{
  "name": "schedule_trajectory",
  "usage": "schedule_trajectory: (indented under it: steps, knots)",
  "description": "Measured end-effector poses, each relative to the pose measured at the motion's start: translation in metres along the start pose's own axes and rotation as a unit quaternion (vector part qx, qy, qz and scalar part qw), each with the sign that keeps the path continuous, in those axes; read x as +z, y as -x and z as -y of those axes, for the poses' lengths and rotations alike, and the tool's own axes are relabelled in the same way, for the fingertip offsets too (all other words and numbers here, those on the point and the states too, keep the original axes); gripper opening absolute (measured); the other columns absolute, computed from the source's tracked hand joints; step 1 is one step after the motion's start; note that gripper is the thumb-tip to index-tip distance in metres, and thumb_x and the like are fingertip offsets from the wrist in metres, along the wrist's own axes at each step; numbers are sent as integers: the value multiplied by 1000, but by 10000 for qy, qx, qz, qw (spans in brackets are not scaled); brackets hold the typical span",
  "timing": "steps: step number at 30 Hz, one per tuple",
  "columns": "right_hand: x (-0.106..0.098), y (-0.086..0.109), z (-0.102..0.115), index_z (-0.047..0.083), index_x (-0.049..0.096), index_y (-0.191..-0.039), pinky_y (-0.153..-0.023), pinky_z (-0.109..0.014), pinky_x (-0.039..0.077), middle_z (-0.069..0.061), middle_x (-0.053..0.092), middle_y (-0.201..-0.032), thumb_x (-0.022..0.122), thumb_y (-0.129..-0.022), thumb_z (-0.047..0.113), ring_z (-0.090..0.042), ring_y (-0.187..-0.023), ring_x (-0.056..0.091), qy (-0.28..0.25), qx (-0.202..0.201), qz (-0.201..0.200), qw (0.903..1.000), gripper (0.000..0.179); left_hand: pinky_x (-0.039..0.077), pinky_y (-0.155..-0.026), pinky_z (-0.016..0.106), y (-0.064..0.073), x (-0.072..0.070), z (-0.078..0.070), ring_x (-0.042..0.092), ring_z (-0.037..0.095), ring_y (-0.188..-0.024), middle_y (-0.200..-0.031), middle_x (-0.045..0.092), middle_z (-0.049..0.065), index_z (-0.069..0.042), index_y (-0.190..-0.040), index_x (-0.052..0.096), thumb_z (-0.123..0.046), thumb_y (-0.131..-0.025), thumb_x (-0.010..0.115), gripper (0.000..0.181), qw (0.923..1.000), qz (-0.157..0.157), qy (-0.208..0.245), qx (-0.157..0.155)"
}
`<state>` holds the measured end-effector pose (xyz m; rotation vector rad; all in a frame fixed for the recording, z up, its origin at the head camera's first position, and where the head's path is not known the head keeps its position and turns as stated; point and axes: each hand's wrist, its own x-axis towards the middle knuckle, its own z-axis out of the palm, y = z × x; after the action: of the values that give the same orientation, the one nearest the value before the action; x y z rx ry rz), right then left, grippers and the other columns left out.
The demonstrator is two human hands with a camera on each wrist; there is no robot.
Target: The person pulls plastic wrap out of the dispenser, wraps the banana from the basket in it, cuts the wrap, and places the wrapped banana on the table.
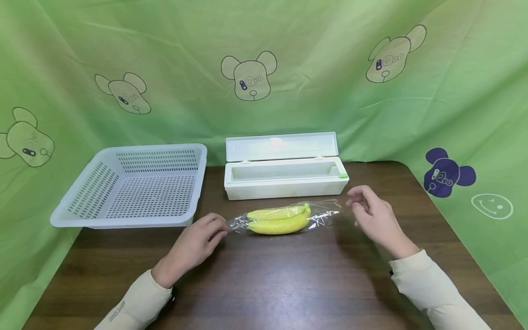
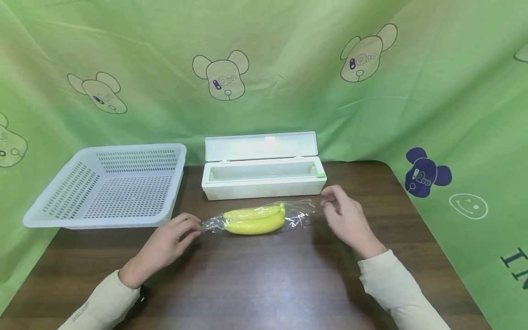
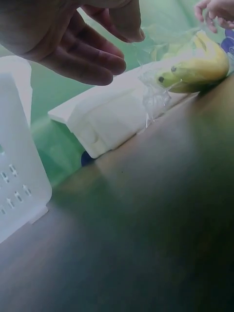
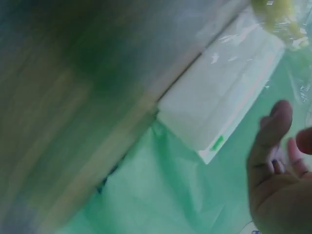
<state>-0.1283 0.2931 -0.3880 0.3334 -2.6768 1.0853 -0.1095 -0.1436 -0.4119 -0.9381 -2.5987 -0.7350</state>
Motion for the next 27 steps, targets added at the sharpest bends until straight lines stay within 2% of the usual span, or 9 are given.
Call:
schedule_trajectory:
  steps: [1,3,6,8,10,15,19,23,27]
  knots:
    - [0,0,2,7,55,-125,-49,-30,49,-13,69,-96,50,-103,11,-22,-55,60,-293,260,233,9990,23,56,-74,34,-1,0,0,64,11,-92,-105,64,-5,-13,-95,71,-6,-89,78,12,10000,-9,47,-17]
    - [1,0,4,3,46,-137,-44,-37,51,-24,69,-105,46,-108,19,-30,-53,62,-1028,699,718,9896,33,56,-75,33,-1,1,-1,64,11,-92,-105,64,-5,-13,-95,71,-6,-89,78,12,9999,-18,136,-42]
    - [5,-1,7,-1,39,-144,-42,-38,51,-29,67,-108,52,-107,16,-31,-53,63,-1770,922,1140,9732,43,56,-76,33,-2,2,-1,65,11,-93,-105,65,-5,-12,-95,71,-5,-89,78,11,9998,-28,214,-56]
    - [8,-2,10,-1,41,-143,-42,-36,50,-28,68,-104,56,-102,5,-27,-52,61,-2088,914,1103,9674,44,56,-77,33,-2,3,-1,65,11,-93,-105,65,-5,-11,-95,71,-5,-89,78,10,9997,-50,234,-68]
    - [8,-3,14,1,47,-138,-41,-33,49,-24,68,-95,59,-98,-1,-23,-51,58,-2203,851,855,9679,41,56,-77,33,-3,2,-2,65,11,-93,-105,65,-5,-11,-95,71,-6,-89,78,10,9995,-86,271,-101]
    - [6,-4,22,6,57,-126,-39,-29,47,-15,64,-80,61,-97,-2,-17,-49,55,-2293,760,421,9695,30,56,-73,32,-4,-3,-4,65,10,-90,-105,64,-6,-13,-95,71,-7,-89,78,11,9994,-139,286,-121]
    - [7,0,20,2,57,-128,-41,-31,48,-19,62,-79,60,-98,-1,-19,-49,55,-1837,718,626,9784,31,56,-69,33,-2,-4,-3,65,15,-89,-106,64,-2,-14,-95,70,-8,-87,80,13,9988,77,-233,425]
    - [11,4,15,3,57,-130,-46,-33,49,-16,62,-81,60,-97,-1,-17,-51,56,-613,542,803,9934,33,55,-67,34,0,0,-3,63,20,-86,-107,63,3,-15,-92,68,-9,-86,80,15,9890,450,-897,1085]
    - [22,3,13,4,57,-129,-58,-37,49,-7,63,-79,62,-94,-3,-16,-57,56,554,48,745,9957,36,53,-63,33,0,8,-2,60,20,-81,-101,62,3,-15,-88,65,-12,-90,76,12,9783,894,-1405,1230]
